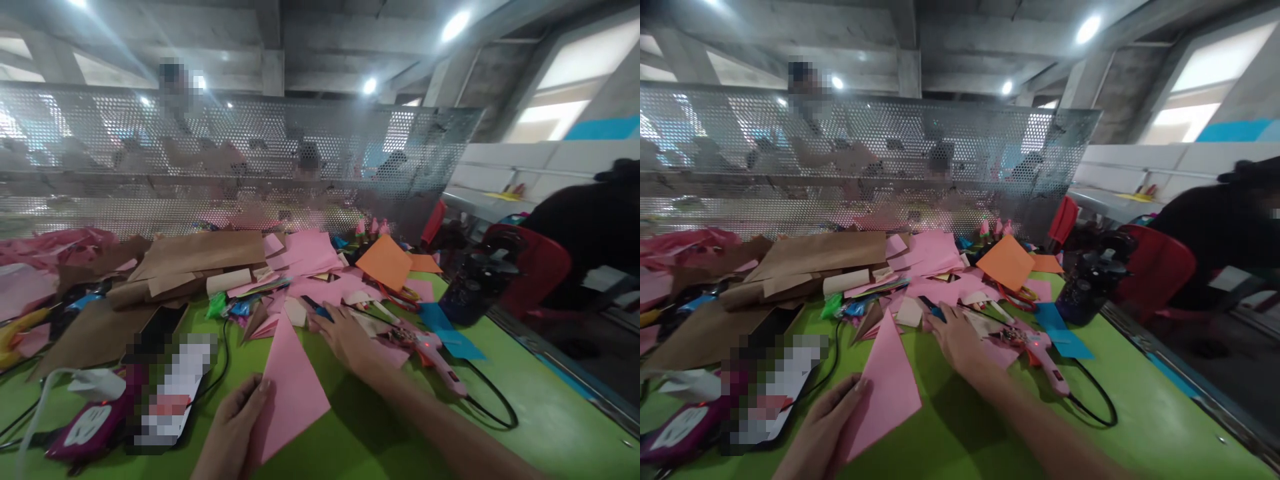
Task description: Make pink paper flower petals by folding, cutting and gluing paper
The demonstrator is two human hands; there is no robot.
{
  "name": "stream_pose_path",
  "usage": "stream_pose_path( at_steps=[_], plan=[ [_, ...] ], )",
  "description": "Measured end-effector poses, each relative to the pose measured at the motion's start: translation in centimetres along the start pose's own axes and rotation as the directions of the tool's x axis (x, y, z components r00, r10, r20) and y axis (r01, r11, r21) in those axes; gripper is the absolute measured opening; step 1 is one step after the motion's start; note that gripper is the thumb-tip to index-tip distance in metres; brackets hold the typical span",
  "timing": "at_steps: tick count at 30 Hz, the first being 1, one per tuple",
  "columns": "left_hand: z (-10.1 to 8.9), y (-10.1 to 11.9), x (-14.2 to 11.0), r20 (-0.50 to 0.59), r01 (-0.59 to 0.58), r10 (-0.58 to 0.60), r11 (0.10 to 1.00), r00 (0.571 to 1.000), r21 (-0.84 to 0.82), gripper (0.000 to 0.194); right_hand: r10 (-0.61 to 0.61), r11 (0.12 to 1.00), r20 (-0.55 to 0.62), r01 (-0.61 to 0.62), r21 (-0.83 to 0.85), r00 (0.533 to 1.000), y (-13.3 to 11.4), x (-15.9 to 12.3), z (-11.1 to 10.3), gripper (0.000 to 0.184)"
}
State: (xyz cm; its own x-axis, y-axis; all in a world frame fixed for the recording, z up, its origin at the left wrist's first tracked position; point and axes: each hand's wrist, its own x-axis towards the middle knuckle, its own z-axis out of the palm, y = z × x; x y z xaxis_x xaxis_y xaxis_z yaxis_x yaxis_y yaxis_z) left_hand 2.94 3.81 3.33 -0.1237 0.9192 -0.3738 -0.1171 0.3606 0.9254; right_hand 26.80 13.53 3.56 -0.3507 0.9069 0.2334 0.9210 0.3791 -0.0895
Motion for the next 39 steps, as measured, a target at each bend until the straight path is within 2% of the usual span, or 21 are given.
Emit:
stream_pose_path(
  at_steps=[3,6,9,12,13,14,15,17,19,22,24,27,32,36,39],
  plan=[
    [0.5,0.0,-0.6,-0.029,0.0,0.0,1.0,1.0,-0.008,0.055,0.057,0.998,-0.031,-0.056,0.034,0.998,-0.4,1.3,0.4,0.038],
    [0.6,0.1,-0.9,0.042,-0.016,0.016,1.0,0.999,-0.013,0.053,0.064,0.992,-0.056,-0.057,0.111,0.996,-0.8,1.3,-0.8,0.042],
    [0.6,0.1,-0.8,0.095,-0.016,0.017,1.0,0.995,-0.004,0.05,0.063,0.974,-0.104,-0.038,0.223,0.993,-1.4,-0.2,-3.0,0.039],
    [0.9,-0.2,-0.6,0.051,-0.062,0.063,0.998,0.997,-0.015,0.046,0.048,0.931,-0.1,-0.008,0.365,0.994,-2.5,-2.5,-5.2,0.029],
    [1.2,-0.2,-0.5,0.042,-0.075,0.076,0.997,0.996,-0.026,0.045,0.045,0.898,-0.063,-0.012,0.441,0.997,-2.9,-3.3,-5.7,0.03],
    [1.4,-0.3,-0.5,0.039,-0.09,0.092,0.995,0.995,-0.039,0.044,0.053,0.782,0.043,-0.068,0.619,0.998,-3.3,-3.9,-6.0,0.033],
    [1.7,-0.3,-0.5,0.051,-0.105,0.107,0.993,0.993,-0.048,0.043,0.047,0.675,0.138,-0.134,0.725,0.989,-3.7,-4.5,-6.1,0.035],
    [2.2,-0.3,-0.6,0.113,-0.125,0.129,0.991,0.985,-0.049,0.042,0.056,0.484,0.271,-0.263,0.835,0.961,-4.3,-5.0,-5.9,0.038],
    [2.5,-0.4,-0.8,0.154,-0.175,0.178,0.984,0.972,-0.034,0.046,0.107,0.407,0.3,-0.317,0.857,0.948,-4.6,-5.1,-5.3,0.042],
    [2.6,-0.8,-1.3,0.188,-0.348,0.331,0.936,0.925,0.063,0.065,0.203,0.395,0.256,-0.318,0.862,0.945,-4.8,-4.9,-4.6,0.047],
    [2.6,-1.1,-1.7,0.201,-0.454,0.417,0.868,0.887,0.2,0.081,0.253,0.388,0.233,-0.319,0.865,0.939,-4.9,-4.9,-4.5,0.051],
    [2.6,-1.3,-2.1,0.235,-0.502,0.444,0.782,0.865,0.371,0.091,0.284,0.363,0.217,-0.314,0.877,0.934,-5.3,-5.1,-4.7,0.053],
    [2.3,-1.5,-1.6,0.347,-0.492,0.383,0.81,0.856,0.318,0.06,0.252,0.274,0.217,-0.285,0.918,0.943,-5.7,-5.5,-4.6,0.054],
    [2.1,-1.4,-1.4,0.253,-0.452,0.386,0.836,0.887,0.31,0.053,0.252,0.231,0.221,-0.28,0.932,0.942,-5.4,-6.1,-4.6,0.052],
    [1.7,-1.2,-1.7,0.16,-0.444,0.414,0.824,0.896,0.352,0.055,0.263,0.291,0.233,-0.308,0.906,0.936,-4.9,-6.8,-4.7,0.049]
  ],
)
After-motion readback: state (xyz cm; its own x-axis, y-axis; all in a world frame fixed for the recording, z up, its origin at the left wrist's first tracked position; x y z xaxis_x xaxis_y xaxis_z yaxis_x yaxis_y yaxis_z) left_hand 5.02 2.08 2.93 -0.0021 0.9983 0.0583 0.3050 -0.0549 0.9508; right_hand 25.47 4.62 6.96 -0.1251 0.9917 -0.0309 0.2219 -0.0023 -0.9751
